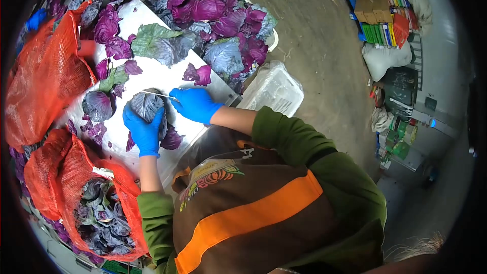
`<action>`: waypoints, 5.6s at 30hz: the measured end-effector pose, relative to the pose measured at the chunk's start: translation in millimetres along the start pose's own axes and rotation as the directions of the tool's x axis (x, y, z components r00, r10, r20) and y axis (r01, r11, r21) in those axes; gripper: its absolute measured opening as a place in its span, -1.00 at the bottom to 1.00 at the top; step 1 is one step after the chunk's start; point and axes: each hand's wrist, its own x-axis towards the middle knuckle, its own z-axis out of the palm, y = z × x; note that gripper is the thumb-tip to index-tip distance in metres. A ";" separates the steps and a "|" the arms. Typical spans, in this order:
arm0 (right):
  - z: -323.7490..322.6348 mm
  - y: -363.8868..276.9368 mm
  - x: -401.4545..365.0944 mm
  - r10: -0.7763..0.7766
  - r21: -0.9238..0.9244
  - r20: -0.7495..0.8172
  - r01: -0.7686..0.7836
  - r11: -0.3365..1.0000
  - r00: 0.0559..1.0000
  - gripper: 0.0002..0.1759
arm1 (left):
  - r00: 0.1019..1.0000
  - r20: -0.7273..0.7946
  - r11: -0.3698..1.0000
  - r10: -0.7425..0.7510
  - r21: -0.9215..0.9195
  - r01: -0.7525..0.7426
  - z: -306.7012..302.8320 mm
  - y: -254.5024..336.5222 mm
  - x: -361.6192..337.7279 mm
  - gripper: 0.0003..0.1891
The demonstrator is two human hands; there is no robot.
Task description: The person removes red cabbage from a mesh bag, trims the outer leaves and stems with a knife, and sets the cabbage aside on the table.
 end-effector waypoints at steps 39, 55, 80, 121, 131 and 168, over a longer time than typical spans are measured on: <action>47.2 22.0 32.9 -0.027 -0.295 0.093 0.053 0.954 0.995 -0.76 | 0.947 -0.317 0.987 0.056 -0.125 -0.100 25.0 -9.5 -30.4 -0.10; 44.0 -36.3 14.9 0.218 0.510 0.235 -0.311 0.802 0.947 -0.32 | 0.954 -0.108 0.887 -0.278 -0.410 0.212 -63.4 -59.5 -9.4 -0.53; 1.1 3.6 71.8 -0.133 -0.026 -0.056 0.132 0.991 0.989 -0.57 | 0.873 0.186 0.412 -0.451 -0.824 0.389 9.3 -59.0 -38.9 -0.29; 34.1 -41.5 81.0 -0.083 0.010 0.381 0.086 0.996 0.921 -0.22 | 0.984 0.180 0.926 0.014 -0.373 0.055 -47.0 -61.0 -57.1 -0.13; -16.8 -30.0 128.3 -0.013 0.065 -0.584 0.063 0.996 0.811 -0.47 | 0.632 0.582 -0.036 -0.512 -0.749 0.661 -24.7 -63.9 -44.8 -0.19; 23.0 -47.3 61.1 0.030 -0.197 0.209 0.012 0.980 0.978 -0.70 | 0.934 0.176 0.723 -0.312 -0.593 0.353 6.9 -64.0 -33.9 -0.20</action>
